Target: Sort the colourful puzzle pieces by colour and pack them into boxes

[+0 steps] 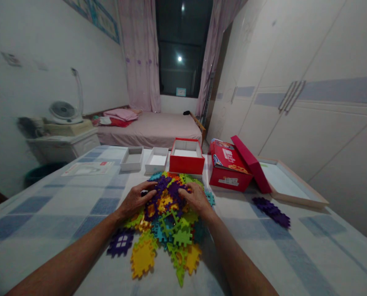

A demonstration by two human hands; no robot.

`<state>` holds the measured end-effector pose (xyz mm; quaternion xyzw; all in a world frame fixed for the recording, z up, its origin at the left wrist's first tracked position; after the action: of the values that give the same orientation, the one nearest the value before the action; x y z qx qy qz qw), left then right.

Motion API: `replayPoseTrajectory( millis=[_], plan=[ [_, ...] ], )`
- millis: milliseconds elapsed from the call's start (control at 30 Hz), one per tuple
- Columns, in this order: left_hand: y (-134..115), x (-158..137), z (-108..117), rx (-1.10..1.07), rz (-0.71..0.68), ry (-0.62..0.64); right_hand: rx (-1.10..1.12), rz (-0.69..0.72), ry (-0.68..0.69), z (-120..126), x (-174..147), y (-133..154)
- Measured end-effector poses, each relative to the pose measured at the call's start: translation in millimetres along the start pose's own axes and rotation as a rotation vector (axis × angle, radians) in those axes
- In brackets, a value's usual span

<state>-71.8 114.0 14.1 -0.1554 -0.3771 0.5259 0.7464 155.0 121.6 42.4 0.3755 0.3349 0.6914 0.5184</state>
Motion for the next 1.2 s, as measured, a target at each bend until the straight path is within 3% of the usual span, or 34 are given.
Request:
replayPoseTrajectory(
  millis=[200, 300, 467, 700, 967, 1200],
  plan=[
    [0.7, -0.1, -0.9, -0.101, 0.021, 0.003, 0.356, -0.090, -0.140, 27.7, 2.8, 0.3],
    [-3.3, -0.3, -0.9, -0.184, 0.044, -0.015, 0.489, -0.090, -0.060, 16.3, -1.9, 12.0],
    [-15.3, -0.9, -3.9, -0.308, 0.082, -0.007, 0.304, 0.019, 0.029, -17.7, -12.9, 33.7],
    [-18.1, -1.3, -8.9, -0.448, 0.137, 0.012, -0.010, 0.164, -0.081, -26.6, -15.1, 30.4],
    [-19.8, -1.1, -13.6, -0.578, 0.145, 0.033, 0.015, 0.184, -0.051, -29.0, -18.3, 34.0],
    [-17.7, -1.3, -14.7, -0.617, 0.187, 0.005, 0.192, 0.168, -0.072, -28.6, -19.0, 32.2]
  ],
)
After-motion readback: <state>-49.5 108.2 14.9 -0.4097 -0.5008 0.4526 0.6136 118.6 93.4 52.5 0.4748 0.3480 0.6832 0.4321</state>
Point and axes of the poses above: each hand's wrist, its own x-axis towards the middle knuckle, its own z-axis out of the back of the hand, y = z × x, the point moved 5 cm from there along x, towards the middle knuckle, and after that the axes turned 10 degrees about x, right-handed, at the moved point
